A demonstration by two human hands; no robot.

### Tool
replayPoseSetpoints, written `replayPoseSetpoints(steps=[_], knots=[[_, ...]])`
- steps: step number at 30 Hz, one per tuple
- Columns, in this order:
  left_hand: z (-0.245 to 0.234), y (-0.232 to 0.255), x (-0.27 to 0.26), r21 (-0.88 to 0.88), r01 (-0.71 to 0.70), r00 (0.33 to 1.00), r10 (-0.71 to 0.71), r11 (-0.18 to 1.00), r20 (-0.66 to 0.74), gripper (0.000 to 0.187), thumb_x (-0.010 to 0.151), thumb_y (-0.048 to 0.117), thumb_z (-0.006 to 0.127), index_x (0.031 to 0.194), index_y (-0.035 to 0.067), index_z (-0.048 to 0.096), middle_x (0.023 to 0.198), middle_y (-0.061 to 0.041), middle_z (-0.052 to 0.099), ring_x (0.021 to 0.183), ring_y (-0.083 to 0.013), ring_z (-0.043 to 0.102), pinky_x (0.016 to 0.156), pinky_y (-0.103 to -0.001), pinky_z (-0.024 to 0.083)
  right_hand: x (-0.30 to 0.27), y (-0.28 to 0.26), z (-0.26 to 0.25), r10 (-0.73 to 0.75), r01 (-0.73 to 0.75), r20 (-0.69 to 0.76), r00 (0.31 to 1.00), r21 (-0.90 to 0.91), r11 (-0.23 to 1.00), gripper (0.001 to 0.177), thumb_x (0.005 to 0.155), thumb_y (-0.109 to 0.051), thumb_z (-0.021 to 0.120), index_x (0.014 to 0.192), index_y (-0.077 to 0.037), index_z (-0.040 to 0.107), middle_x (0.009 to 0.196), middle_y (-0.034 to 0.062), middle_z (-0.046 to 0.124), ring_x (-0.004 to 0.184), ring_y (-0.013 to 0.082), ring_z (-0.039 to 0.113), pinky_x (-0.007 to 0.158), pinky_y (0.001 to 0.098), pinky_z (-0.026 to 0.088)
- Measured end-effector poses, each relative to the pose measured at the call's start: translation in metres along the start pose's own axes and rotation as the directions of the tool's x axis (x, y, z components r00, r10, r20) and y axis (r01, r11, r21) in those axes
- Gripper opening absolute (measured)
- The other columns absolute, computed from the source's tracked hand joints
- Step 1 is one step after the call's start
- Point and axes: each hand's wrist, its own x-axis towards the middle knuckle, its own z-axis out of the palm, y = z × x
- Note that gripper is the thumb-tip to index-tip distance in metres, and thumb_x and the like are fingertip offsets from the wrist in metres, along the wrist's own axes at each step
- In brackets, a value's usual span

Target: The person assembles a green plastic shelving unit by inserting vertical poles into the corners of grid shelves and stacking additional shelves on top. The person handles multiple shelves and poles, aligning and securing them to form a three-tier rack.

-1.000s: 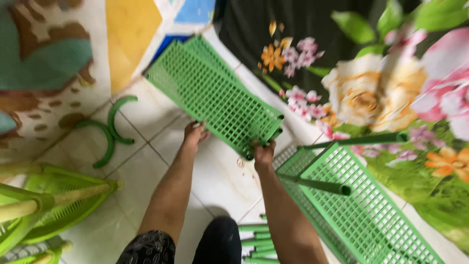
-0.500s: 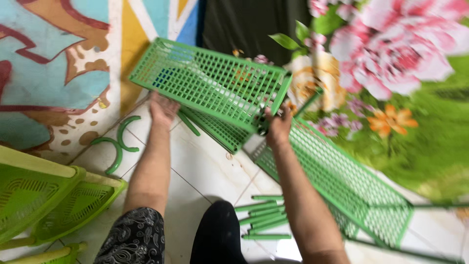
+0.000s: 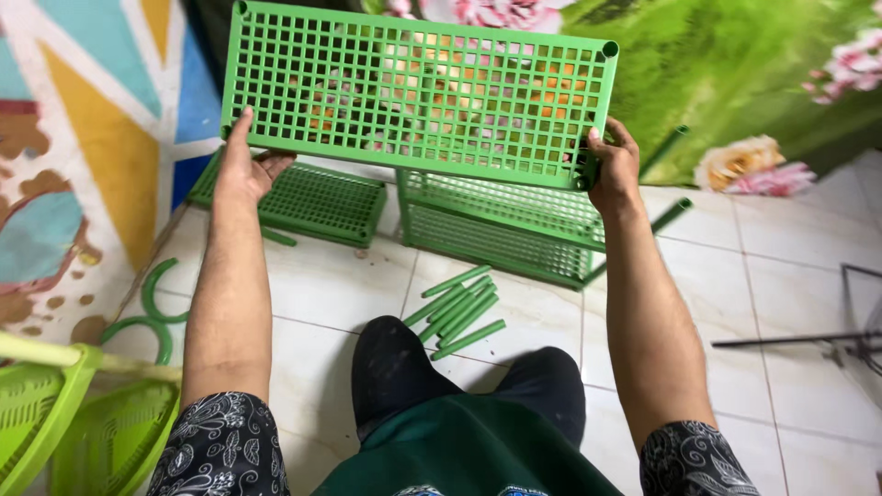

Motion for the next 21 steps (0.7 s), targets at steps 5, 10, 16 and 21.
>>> replayPoseSetpoints(steps=[5, 10, 16, 21], knots=[[0.089, -0.028, -0.052, -0.025, 0.04, 0.992, -0.036, 0.999, 0.124, 0.091, 0.081, 0.057, 0.084, 0.146, 0.008, 0.045, 0.136, -0.025, 0.06, 0.112, -0.0341, 0.074, 0.079, -0.041, 0.066, -0.031, -0.034, -0.078, -0.065, 0.055, -0.136, 0.989, -0.075, 0.996, 0.032, 0.103, -0.006, 0.059, 0.134, 0.001, 0.059, 0.105, 0.0148, 0.072, 0.082, 0.0242, 0.073, 0.07, 0.0375, 0.064], [0.129, -0.055, -0.074, 0.186, 0.007, 0.982, -0.043, 0.983, 0.186, 0.087, 0.075, 0.045, 0.08, 0.141, 0.025, 0.026, 0.129, -0.019, 0.058, 0.101, -0.0394, 0.07, 0.077, -0.045, 0.065, -0.063, -0.055, -0.133, -0.09, 0.058, -0.282, 0.955, -0.12, 0.991, 0.025, 0.109, -0.02, 0.067, 0.122, 0.001, 0.063, 0.096, 0.0106, 0.067, 0.073, 0.0205, 0.066, 0.06, 0.0342, 0.059], [0.126, -0.079, -0.037, 0.507, -0.171, 0.96, 0.027, 0.845, 0.279, 0.055, 0.103, 0.044, 0.07, 0.141, 0.004, 0.066, 0.133, -0.007, 0.068, 0.106, -0.0181, 0.058, 0.082, -0.04, 0.046, -0.097, -0.077, -0.167, -0.156, 0.109, -0.249, 0.956, -0.189, 0.976, 0.026, 0.108, -0.02, 0.064, 0.127, -0.002, 0.063, 0.099, 0.009, 0.068, 0.078, 0.0195, 0.068, 0.062, 0.0339, 0.058], [0.127, -0.081, -0.029, 0.311, -0.496, 0.788, 0.27, 0.811, 0.554, 0.044, 0.1, 0.008, 0.07, 0.141, 0.003, 0.056, 0.13, -0.011, 0.069, 0.117, -0.0171, 0.064, 0.103, -0.031, 0.05, -0.103, -0.074, -0.188, -0.301, 0.278, -0.127, 0.945, -0.174, 0.945, 0.033, 0.111, -0.014, 0.062, 0.143, -0.005, 0.057, 0.119, 0.0112, 0.071, 0.101, 0.0172, 0.069, 0.087, 0.0336, 0.059]])
